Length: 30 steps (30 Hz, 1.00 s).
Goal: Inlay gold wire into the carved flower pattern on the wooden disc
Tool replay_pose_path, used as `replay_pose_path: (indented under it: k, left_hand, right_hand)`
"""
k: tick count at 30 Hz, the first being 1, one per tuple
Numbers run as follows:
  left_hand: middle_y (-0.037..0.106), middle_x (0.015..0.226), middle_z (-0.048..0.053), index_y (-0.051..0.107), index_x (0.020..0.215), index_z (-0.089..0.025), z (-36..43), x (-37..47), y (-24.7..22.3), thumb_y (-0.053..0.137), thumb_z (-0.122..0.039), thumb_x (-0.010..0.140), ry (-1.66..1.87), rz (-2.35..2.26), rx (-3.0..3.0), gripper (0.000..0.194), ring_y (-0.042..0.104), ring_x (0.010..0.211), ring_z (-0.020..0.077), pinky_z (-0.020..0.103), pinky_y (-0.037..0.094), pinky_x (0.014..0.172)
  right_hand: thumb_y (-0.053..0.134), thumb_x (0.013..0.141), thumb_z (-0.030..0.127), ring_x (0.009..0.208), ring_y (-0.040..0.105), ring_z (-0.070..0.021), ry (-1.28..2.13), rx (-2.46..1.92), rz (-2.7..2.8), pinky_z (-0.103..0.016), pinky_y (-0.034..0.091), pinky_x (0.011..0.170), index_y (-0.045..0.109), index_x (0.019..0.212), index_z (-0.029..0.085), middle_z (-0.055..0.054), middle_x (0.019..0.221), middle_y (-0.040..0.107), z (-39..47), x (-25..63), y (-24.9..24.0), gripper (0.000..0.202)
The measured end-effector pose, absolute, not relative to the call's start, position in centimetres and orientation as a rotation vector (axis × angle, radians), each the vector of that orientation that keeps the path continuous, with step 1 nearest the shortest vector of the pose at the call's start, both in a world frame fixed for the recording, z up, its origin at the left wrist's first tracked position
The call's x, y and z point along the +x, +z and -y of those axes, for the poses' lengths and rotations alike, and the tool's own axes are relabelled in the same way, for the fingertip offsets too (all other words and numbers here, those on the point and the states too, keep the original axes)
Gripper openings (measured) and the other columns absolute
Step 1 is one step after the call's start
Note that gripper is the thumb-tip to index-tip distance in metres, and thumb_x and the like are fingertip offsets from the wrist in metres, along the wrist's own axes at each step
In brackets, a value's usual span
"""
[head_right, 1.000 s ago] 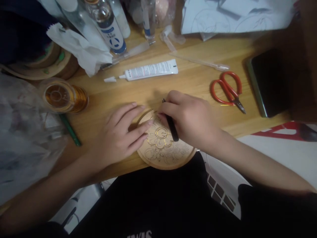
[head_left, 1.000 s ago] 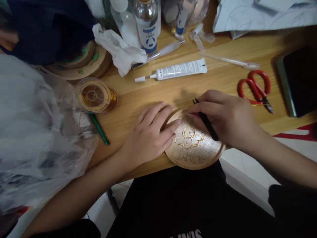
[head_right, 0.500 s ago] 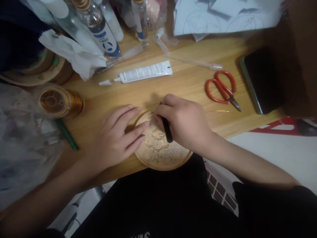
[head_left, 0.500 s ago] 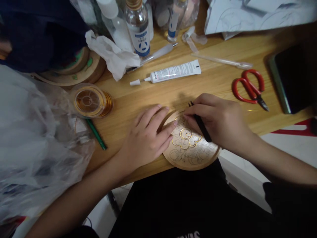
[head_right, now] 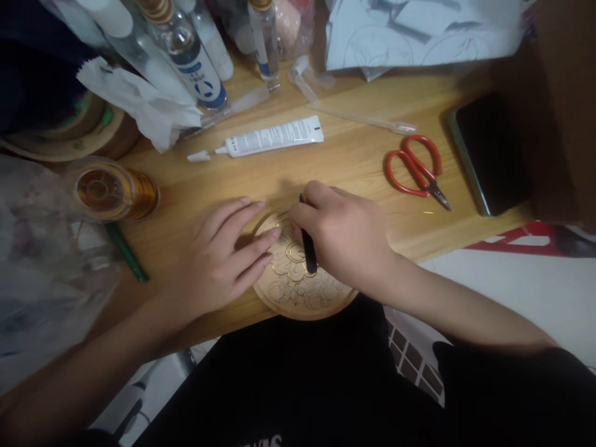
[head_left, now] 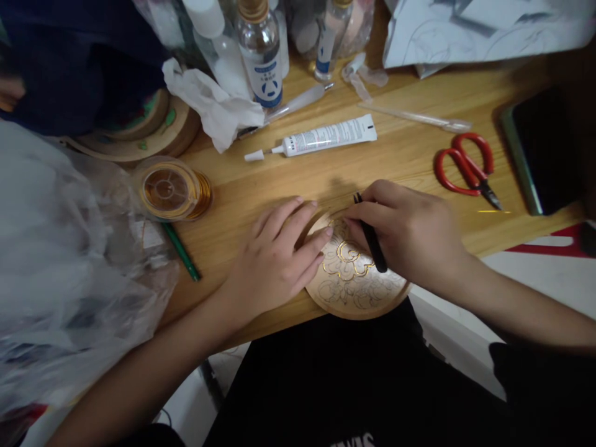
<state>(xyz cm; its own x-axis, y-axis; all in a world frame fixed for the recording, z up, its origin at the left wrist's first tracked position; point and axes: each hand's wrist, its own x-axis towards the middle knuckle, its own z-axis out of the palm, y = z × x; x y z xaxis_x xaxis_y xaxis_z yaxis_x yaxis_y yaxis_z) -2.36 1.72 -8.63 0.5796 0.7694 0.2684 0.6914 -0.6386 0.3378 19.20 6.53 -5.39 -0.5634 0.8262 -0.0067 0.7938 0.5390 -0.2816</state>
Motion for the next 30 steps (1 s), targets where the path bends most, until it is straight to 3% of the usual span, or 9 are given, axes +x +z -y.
replay_pose_path:
  k: [17,24,30]
  left_hand:
    - [0.060,0.132,0.022,0.067,0.116,-0.014,-1.76,-2.35,-8.60,0.060,-0.023,0.093,0.611,-1.211,2.619,0.025,0.055,0.126,0.0379,0.055,0.049,0.098]
    - [0.060,0.134,0.020,0.067,0.114,-0.015,-1.76,-2.41,-8.56,0.058,-0.025,0.094,0.582,-1.228,2.621,0.024,0.054,0.128,0.0360,0.053,0.049,0.099]
    - [0.059,0.135,0.020,0.066,0.116,-0.015,-1.71,-2.47,-8.53,0.059,-0.025,0.094,0.570,-1.219,2.625,0.025,0.053,0.128,0.0360,0.053,0.048,0.099]
  right_hand:
    - [0.055,0.090,0.026,0.063,0.052,-0.0133,0.154,-1.354,2.658,-0.027,0.024,0.052,0.075,0.087,0.018,-0.005,0.079,0.067,-6.12,18.89,-5.54,0.022]
    - [0.053,0.091,0.028,0.061,0.053,-0.0134,0.107,-1.391,2.661,-0.026,0.024,0.051,0.073,0.079,0.019,-0.004,0.076,0.066,-6.02,18.58,-5.12,0.026]
    - [0.053,0.090,0.023,0.064,0.051,-0.0148,0.083,-1.343,2.707,-0.027,0.026,0.052,0.073,0.083,0.018,-0.006,0.078,0.065,-6.12,18.58,-5.04,0.022]
